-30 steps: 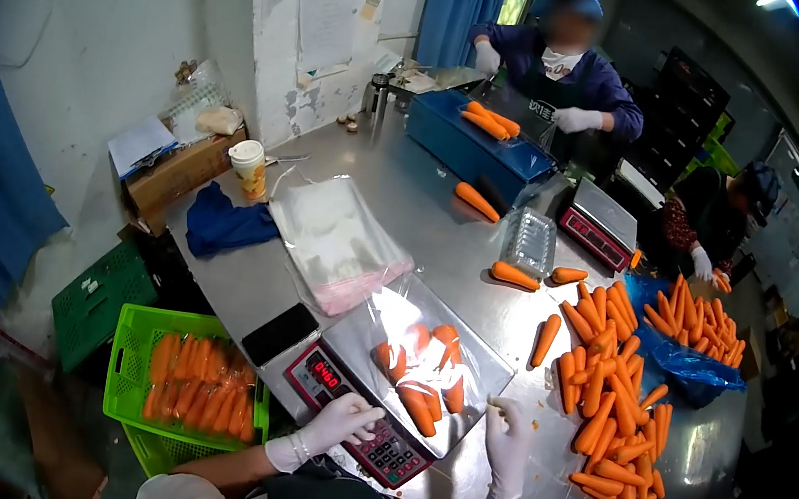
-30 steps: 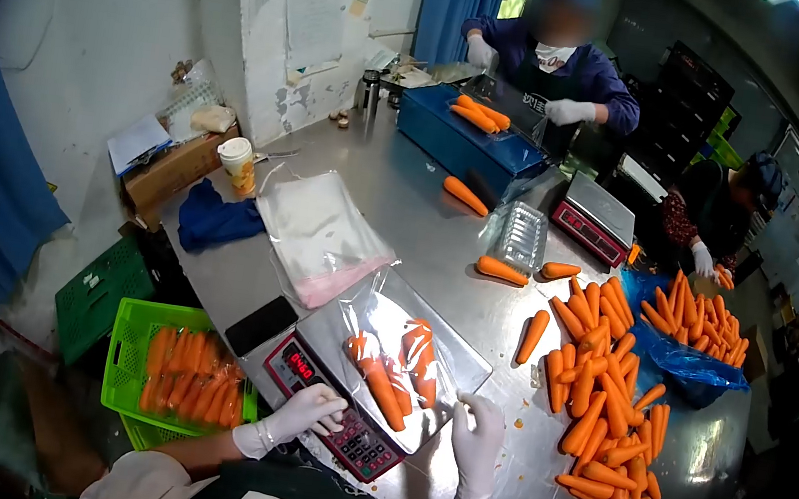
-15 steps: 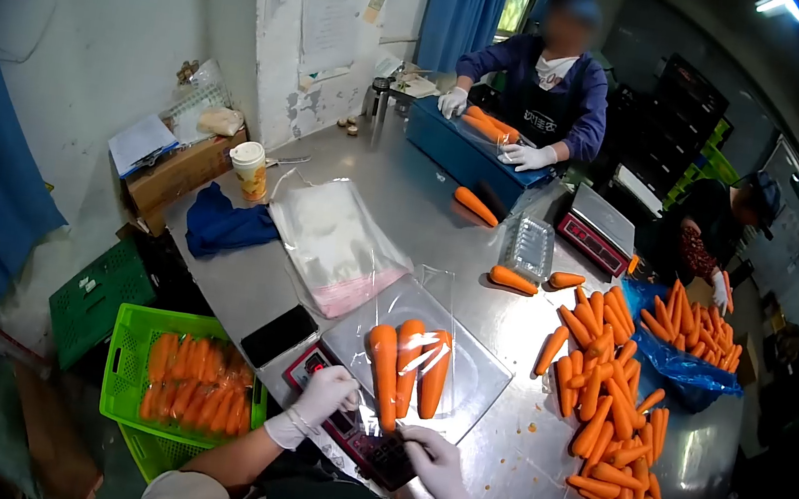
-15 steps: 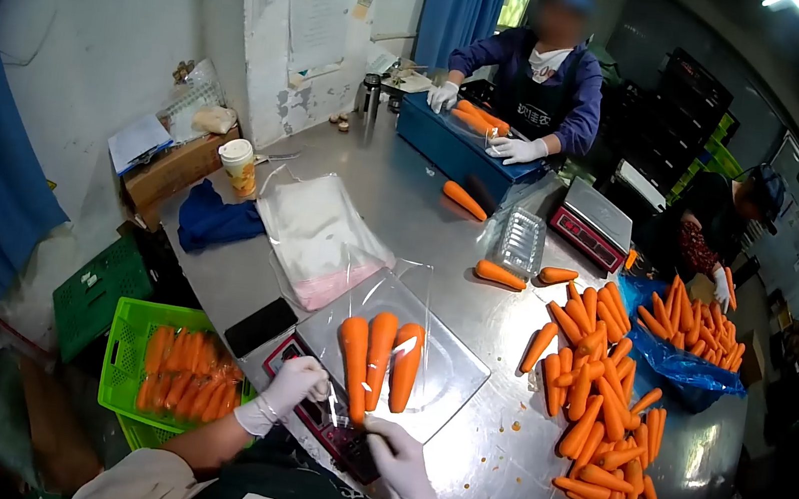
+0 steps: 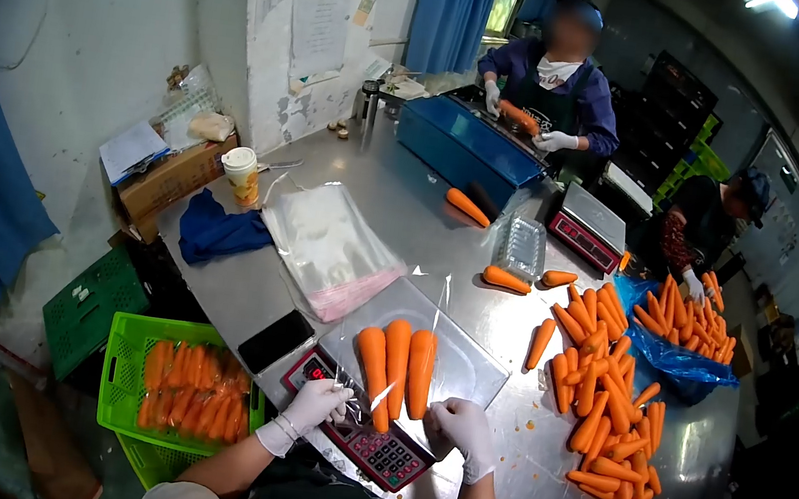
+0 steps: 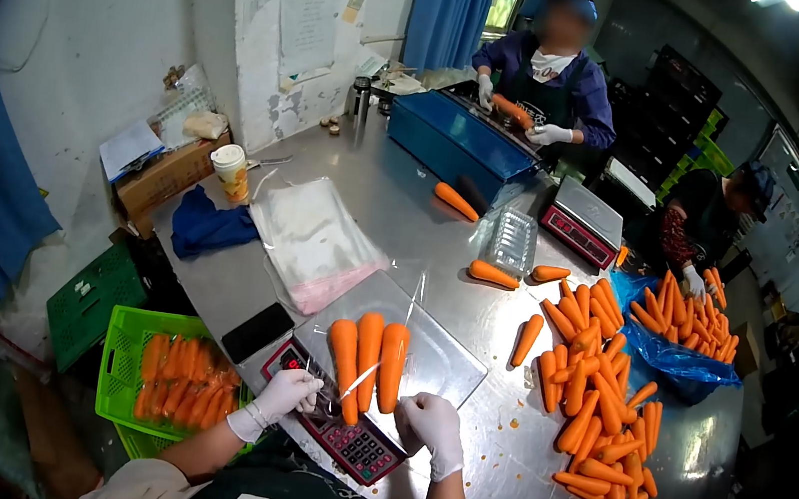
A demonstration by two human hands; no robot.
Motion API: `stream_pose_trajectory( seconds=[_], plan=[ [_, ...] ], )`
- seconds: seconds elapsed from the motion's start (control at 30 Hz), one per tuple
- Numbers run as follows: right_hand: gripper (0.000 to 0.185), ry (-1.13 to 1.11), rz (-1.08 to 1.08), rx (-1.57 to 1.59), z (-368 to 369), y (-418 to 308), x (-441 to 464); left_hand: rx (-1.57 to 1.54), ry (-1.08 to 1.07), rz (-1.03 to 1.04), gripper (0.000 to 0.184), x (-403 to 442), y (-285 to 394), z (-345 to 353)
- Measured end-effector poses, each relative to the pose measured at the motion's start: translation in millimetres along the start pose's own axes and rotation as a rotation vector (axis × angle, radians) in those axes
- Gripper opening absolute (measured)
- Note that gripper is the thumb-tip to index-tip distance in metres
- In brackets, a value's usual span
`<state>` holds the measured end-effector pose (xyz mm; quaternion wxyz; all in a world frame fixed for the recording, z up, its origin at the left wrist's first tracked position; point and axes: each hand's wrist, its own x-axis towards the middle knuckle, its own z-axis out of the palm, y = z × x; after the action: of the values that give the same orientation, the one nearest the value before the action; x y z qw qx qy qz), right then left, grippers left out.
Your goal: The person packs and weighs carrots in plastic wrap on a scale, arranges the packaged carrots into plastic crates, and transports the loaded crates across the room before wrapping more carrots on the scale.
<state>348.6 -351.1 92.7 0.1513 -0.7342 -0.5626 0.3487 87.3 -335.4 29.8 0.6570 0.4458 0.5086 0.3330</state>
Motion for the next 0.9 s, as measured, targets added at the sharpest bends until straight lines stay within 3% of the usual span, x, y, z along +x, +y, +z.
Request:
stream_pose_trajectory(
  seconds=[0.13, 0.27, 0.3, 0.4, 0.43, 0.47, 0.53, 0.57, 0.6, 0.67, 0.73, 0.8, 0.83, 0.87, 0.9],
  plan=[
    [0.023, -0.365, 0.128, 0.527, -5, 15, -10, 0.061, -0.08, -0.001, 0.024, -12, 11, -5],
    [0.019, -0.657, -0.088, 0.518, -8, 36, -37, 0.123, -0.461, -0.134, 0.022, -25, 44, -14],
    [0.026, -0.662, -0.202, 0.541, 0, 44, -34, 0.175, -0.515, -0.041, 0.02, -22, 56, -11],
    [0.02, -0.485, -0.045, 0.674, -14, 13, -20, 0.017, -0.368, 0.117, 0.02, 21, 62, -2],
    [0.019, -0.264, -0.059, 0.757, -16, 1, -18, -0.055, -0.219, 0.123, 0.02, 34, 68, -2],
    [0.019, -0.256, -0.059, 0.751, -15, 5, -20, -0.128, -0.07, 0.139, 0.021, 44, 75, -1],
    [0.016, -0.073, -0.102, 0.74, -17, 20, -19, -0.052, -0.163, 0.149, 0.024, 33, 78, -13],
    [0.016, -0.28, -0.127, 0.834, -18, 24, -29, 0.007, -0.23, 0.114, 0.024, 24, 73, -20],
    [0.018, -0.319, -0.129, 0.683, -16, 24, -35, 0.116, -0.218, 0.012, 0.021, 19, 62, -27],
    [0.02, -0.505, -0.061, 0.602, -5, 31, -38, 0.056, -0.427, -0.192, 0.019, 11, 38, -34],
    [0.021, -0.644, -0.173, 0.753, 5, 23, -37, 0.126, -0.606, -0.207, 0.024, 4, 37, -20],
    [0.021, -0.522, -0.106, 0.789, 4, -7, -36, 0.03, -0.593, -0.143, 0.024, 18, 28, -2],
    [0.02, -0.38, 0.09, 0.672, 4, -3, -19, -0.129, -0.503, -0.084, 0.023, 27, 32, 7],
    [0.018, -0.223, 0.135, 0.839, 6, 2, -9, -0.284, -0.406, -0.032, 0.021, 38, 39, 12],
    [0.018, 0.014, 0.02, 1.215, 13, -11, -7, -0.257, -0.22, 0.024, 0.021, 54, 46, 12]
  ],
)
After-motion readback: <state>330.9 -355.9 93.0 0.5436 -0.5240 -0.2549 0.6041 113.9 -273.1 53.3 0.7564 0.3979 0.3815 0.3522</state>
